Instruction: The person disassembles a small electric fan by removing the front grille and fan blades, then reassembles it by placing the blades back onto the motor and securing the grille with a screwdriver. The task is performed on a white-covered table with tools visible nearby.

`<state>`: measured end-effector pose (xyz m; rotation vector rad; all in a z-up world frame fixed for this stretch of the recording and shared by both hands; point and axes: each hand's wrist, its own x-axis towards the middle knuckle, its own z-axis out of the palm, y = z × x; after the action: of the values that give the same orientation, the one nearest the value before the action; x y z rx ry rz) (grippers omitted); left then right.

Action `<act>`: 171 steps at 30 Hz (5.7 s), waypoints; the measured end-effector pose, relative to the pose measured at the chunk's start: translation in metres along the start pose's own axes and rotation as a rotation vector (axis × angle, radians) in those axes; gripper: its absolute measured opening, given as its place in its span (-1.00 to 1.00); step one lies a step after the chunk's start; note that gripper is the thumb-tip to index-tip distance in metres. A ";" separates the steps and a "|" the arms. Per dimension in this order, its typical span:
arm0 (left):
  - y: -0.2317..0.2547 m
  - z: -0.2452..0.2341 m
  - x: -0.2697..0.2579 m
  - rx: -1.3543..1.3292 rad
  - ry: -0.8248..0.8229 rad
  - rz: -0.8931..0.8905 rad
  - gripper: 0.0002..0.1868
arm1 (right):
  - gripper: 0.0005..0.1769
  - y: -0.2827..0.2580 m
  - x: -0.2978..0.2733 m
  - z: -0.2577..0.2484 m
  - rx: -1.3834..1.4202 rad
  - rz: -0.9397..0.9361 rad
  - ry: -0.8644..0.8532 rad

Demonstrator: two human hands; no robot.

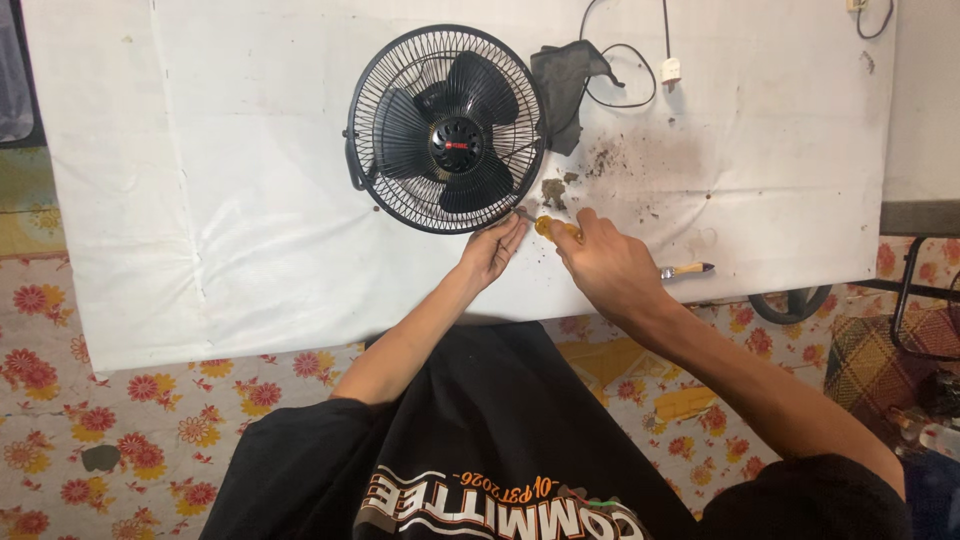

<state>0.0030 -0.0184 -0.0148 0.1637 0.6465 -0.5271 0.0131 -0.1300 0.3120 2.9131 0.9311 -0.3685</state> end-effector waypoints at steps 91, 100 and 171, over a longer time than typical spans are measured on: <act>-0.064 0.067 0.146 1.648 0.464 0.905 -0.80 | -0.59 0.137 -0.065 0.247 1.536 0.986 0.266; -0.062 0.078 0.167 1.710 0.571 0.730 -0.76 | -0.56 0.181 -0.072 0.246 1.562 0.961 0.264; 0.157 0.117 -0.118 1.102 -0.271 0.911 -0.62 | -0.83 -0.043 0.128 0.112 2.023 0.583 0.351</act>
<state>0.0661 0.1293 0.1476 1.3301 -0.0871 0.0441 0.0662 -0.0370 0.1729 4.5585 -1.3988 -1.3159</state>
